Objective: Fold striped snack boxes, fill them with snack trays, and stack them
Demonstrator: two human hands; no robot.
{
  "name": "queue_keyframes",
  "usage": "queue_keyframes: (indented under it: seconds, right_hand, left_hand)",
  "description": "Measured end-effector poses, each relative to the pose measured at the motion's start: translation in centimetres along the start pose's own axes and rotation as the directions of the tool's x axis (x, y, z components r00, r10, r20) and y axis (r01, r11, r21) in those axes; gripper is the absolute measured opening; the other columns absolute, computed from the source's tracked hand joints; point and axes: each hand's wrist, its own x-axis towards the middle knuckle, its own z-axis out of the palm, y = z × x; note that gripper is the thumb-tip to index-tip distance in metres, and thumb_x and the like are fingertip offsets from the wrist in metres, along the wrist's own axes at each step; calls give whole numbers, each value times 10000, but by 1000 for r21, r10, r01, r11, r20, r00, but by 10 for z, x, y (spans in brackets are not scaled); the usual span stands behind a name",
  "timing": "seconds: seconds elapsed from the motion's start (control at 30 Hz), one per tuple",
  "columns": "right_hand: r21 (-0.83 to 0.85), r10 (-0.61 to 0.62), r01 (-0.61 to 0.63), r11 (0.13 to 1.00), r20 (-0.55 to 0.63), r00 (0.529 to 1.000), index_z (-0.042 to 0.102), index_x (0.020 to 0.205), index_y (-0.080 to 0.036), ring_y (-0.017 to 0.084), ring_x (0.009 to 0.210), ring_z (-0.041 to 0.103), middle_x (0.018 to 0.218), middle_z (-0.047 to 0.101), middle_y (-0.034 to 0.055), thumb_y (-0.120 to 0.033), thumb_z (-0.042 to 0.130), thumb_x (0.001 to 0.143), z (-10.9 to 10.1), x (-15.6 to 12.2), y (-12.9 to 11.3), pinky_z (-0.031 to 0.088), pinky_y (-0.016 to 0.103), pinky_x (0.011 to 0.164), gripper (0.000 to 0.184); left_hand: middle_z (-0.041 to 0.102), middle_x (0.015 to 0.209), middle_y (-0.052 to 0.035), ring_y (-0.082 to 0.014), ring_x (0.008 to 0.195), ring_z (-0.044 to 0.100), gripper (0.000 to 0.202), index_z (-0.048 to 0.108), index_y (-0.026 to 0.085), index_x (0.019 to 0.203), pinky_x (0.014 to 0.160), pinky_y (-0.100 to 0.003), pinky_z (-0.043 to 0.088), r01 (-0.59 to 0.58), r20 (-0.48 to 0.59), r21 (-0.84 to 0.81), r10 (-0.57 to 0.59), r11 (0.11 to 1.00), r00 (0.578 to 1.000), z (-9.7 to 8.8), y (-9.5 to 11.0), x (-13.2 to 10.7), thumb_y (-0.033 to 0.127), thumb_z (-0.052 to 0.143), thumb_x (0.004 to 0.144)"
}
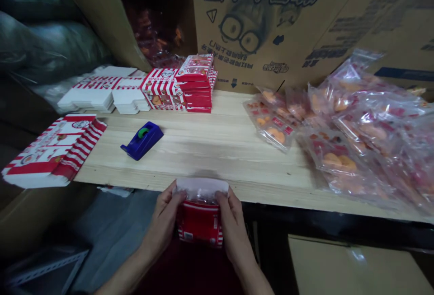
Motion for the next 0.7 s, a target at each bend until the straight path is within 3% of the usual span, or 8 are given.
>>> queue_keyframes:
  seconds: [0.1,0.2,0.33,0.43,0.57,0.7]
  right_hand:
    - [137,146,-151,979,47,988,731,1068,-237,301,950,742,972,804,59,-502,703,863,7,6,9,598,419,813,336]
    - [183,148,-160,970,80,986,736,943,-231,275,863,746,875,804,34,-434,759,795,10,10,11,580,378,768,252]
    - [227,135,-148,963,72,988,733,913,-227,262,810,746,836,805,12,-395,773,761,5,12,9,571,358,742,229]
    - [229,132,-141,963,55,990,735,970,-225,266,837,749,869,811,11,-381,764,773,0,11,12,571,365,763,253]
    - [248,143,-146,958,30,989,731,996,-249,278,899,753,872,812,0,-389,766,782,-3,10,13,577,389,819,258]
    - [240,99,-121,963,101,990,767,1005,-241,317,985,749,897,815,51,-589,600,878,-5,10,7,575,458,887,406]
  left_hand:
    - [785,909,-38,-211,746,679,260,757,183,1049,665,-276,496,85,-32,-84,-88,993,996,-7,-24,0,332,628,880]
    - [777,807,-14,-181,662,659,208,770,168,971,649,-263,475,122,-32,-136,-127,983,991,-14,-29,1,276,683,815]
    - [800,1014,-61,-240,934,726,358,737,193,1180,884,-339,515,220,173,-245,-181,944,968,-24,-20,-3,434,680,922]
    - [790,1110,-103,-282,1079,711,433,743,176,1167,1002,-395,486,257,238,-334,-182,907,954,-31,-21,-3,531,652,937]
    - [797,1090,-104,-262,1029,724,316,766,149,1112,976,-363,485,241,190,-306,-188,921,963,-32,-26,7,315,786,844]
    - [797,882,-72,-191,776,709,233,794,120,974,783,-293,509,250,169,-257,-211,934,963,-32,-22,18,194,760,755]
